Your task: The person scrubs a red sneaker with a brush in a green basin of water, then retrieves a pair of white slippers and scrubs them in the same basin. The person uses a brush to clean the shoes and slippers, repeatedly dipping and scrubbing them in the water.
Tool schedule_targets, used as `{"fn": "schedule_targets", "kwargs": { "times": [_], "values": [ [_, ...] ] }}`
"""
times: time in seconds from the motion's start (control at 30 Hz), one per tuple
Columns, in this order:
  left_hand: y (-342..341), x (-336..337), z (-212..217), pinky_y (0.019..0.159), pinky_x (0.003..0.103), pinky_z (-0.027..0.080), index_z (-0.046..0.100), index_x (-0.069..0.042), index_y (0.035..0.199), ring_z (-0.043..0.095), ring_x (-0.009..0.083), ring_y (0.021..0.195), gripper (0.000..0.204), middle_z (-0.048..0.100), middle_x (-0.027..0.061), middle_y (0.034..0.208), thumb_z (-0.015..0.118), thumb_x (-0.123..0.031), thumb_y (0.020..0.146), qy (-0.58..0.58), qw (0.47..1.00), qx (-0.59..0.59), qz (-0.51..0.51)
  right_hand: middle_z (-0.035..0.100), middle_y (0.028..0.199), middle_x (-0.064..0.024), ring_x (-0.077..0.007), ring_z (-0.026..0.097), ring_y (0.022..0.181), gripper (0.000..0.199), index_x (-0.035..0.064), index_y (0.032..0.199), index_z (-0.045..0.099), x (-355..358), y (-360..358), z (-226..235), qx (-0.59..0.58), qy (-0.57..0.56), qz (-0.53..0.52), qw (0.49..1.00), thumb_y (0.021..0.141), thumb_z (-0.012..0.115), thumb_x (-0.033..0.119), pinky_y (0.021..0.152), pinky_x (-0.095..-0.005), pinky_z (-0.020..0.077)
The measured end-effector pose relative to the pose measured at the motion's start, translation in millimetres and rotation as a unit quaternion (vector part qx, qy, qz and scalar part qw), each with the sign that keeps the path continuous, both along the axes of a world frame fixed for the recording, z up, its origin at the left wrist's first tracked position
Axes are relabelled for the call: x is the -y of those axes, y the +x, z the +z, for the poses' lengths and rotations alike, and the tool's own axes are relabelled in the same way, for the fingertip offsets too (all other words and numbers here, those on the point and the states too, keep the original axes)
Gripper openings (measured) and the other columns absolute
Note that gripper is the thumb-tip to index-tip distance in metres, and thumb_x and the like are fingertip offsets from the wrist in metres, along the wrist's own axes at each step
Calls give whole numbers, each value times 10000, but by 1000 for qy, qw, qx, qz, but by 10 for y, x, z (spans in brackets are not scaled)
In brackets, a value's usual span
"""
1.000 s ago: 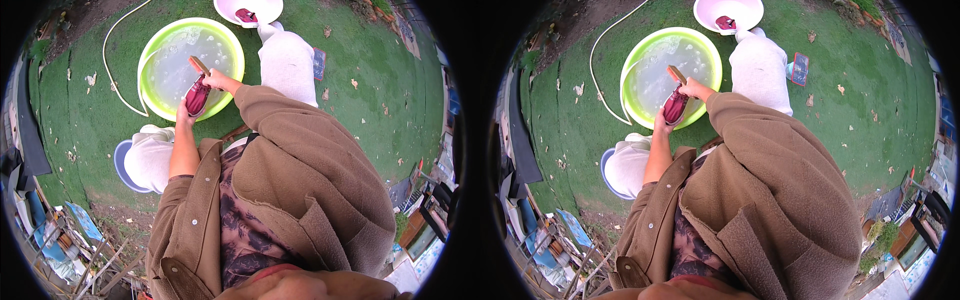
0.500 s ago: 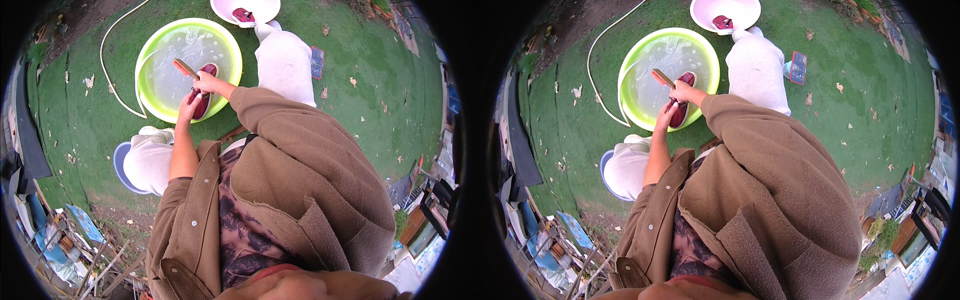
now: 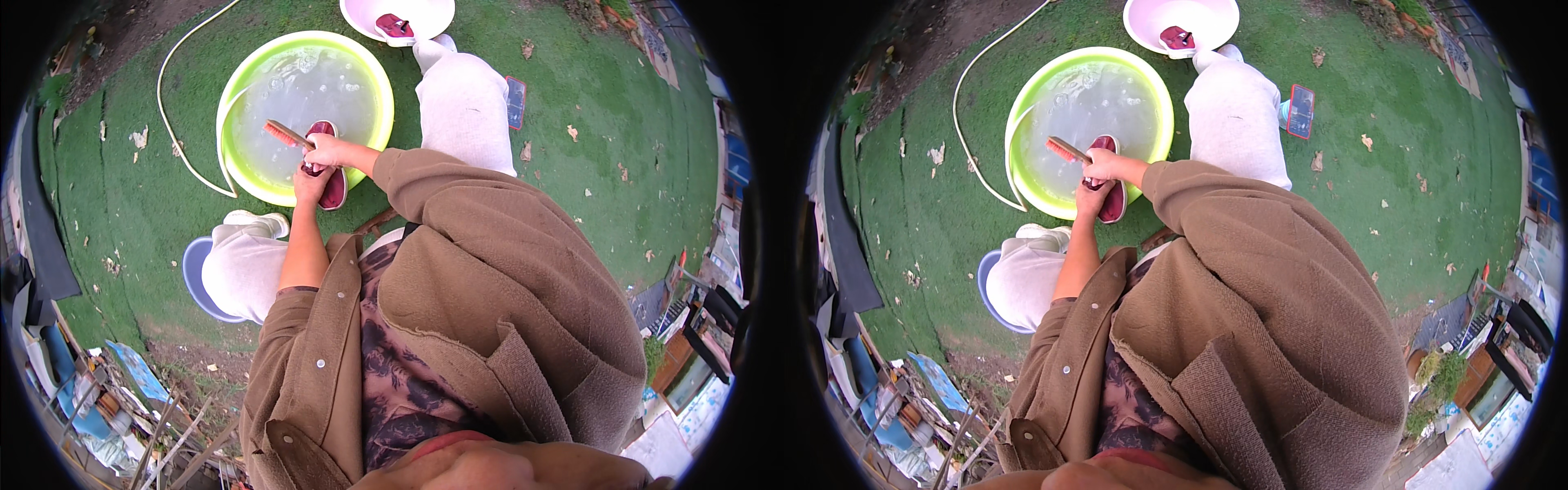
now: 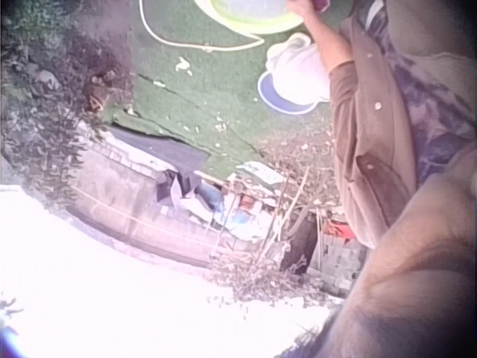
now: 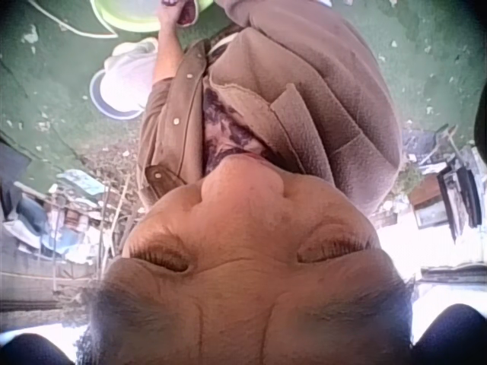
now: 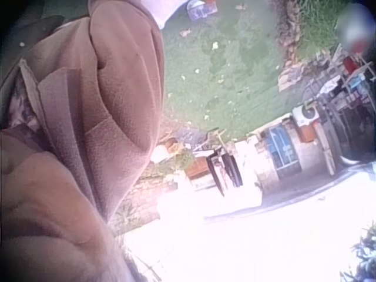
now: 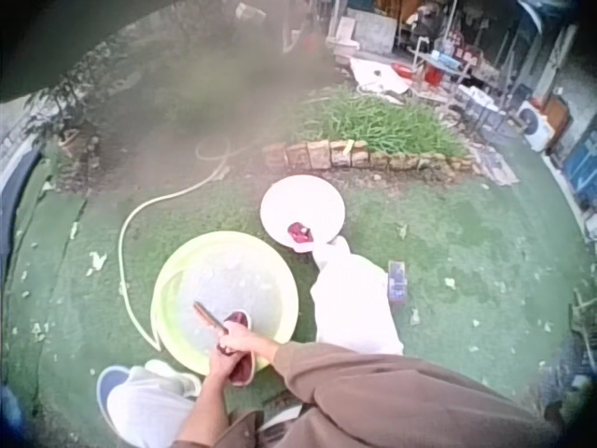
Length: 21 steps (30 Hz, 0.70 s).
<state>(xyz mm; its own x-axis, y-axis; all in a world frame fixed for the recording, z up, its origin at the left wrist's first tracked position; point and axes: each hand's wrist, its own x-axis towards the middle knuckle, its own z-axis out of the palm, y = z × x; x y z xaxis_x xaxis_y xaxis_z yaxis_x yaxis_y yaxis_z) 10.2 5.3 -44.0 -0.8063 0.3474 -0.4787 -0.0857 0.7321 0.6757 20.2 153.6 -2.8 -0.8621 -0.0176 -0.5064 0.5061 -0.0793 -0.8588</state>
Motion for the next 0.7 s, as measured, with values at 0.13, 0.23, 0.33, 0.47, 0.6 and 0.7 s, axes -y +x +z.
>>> {"fn": "schedule_targets", "kwargs": {
  "times": [0.13,0.23,0.33,0.47,0.6,0.7],
  "values": [
    [7,27,-188,856,380,512,610,19,1151,660,271,1019,724,677,192,1099,807,-492,678,31,999,-13,10,646,754,-155,-221,673,634,229,-29,969,547,28,-23,-6,-79,181,96,976,784,612,89,596,-357,534],
    [-10,70,-348,853,364,508,608,22,1172,658,262,1020,656,680,187,1100,746,-476,768,22,1000,15,15,645,772,-197,-289,678,702,241,-24,960,563,31,-25,-37,-47,181,107,976,794,620,141,646,-388,528],
    [-46,89,-466,840,367,506,614,59,1151,661,292,1004,610,682,215,1064,654,-474,858,0,1000,22,15,646,799,-214,-324,670,765,297,-21,925,580,25,-23,-71,-59,205,73,974,776,659,224,695,-421,521],
    [-119,100,-594,816,395,500,635,126,1053,664,338,973,639,677,276,976,535,-494,936,-56,991,66,106,643,828,-232,-355,657,816,425,-23,894,591,-48,-1,-71,-87,290,-2,953,748,715,356,735,-441,510],
    [-132,173,-743,846,465,475,646,150,971,624,457,984,774,642,353,950,455,-597,913,-60,994,14,87,655,854,-248,-408,656,853,521,-45,898,624,-196,73,-40,19,278,-125,952,739,737,438,762,-474,518],
    [-126,177,-765,857,463,469,650,139,983,618,461,992,743,638,356,968,438,-572,929,-53,992,21,115,623,1047,-262,-401,626,1003,536,-55,1076,580,-288,134,-62,118,311,-143,932,803,695,392,862,-458,503]
  ]
}}
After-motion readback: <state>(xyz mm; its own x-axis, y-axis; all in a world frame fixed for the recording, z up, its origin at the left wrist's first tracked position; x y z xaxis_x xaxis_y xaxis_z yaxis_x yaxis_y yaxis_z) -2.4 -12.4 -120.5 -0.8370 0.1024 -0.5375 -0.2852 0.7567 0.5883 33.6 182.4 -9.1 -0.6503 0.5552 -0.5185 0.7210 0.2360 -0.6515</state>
